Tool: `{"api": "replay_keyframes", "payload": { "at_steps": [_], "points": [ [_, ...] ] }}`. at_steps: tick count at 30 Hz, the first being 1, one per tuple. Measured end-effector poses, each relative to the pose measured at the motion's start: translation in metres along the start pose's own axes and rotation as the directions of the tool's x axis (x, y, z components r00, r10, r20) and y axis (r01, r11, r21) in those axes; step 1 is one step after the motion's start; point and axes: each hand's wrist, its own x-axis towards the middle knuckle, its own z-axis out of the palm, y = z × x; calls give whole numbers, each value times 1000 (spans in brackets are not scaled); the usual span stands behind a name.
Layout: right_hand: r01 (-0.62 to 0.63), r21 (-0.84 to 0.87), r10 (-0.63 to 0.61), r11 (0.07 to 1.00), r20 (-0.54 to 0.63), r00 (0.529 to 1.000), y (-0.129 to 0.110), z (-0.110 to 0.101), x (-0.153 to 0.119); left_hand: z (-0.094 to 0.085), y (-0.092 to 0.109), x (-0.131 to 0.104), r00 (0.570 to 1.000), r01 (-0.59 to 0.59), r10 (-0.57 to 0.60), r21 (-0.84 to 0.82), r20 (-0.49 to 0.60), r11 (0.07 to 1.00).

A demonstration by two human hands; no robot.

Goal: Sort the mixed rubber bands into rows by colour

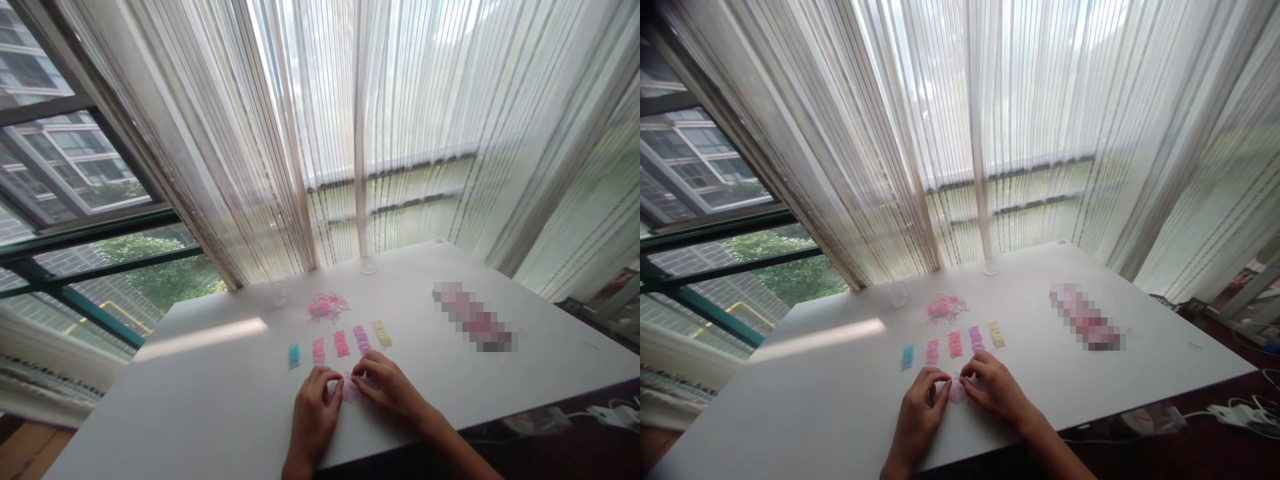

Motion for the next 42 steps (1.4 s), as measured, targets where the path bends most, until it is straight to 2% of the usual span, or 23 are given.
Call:
{"api": "replay_keyframes", "payload": {
  "at_steps": [15,28,30,33,36,38,42],
  "points": [
    [30,9,-30,1000,32,999,1,0,0,-1,2,0,998,-59,58,20,25,998],
    [-33,60,31,998,33,999,-7,-6,2,1,-3,0,997,-73,73,20,4,997],
    [-41,60,40,997,28,999,-8,-15,2,1,-2,-1,998,-67,67,13,9,998],
    [-79,36,80,996,-28,996,-2,-40,3,-1,0,-1,999,-44,44,6,11,999],
    [-135,-10,133,991,-105,986,13,-71,6,-2,0,-1,1000,-30,30,13,8,999],
    [-162,-47,156,986,-115,981,27,-87,11,-1,-1,-1,1000,-29,29,22,3,999],
    [-184,-96,176,978,-81,981,50,-99,22,-1,-1,-1,999,-29,29,31,-17,999]
  ]
}}
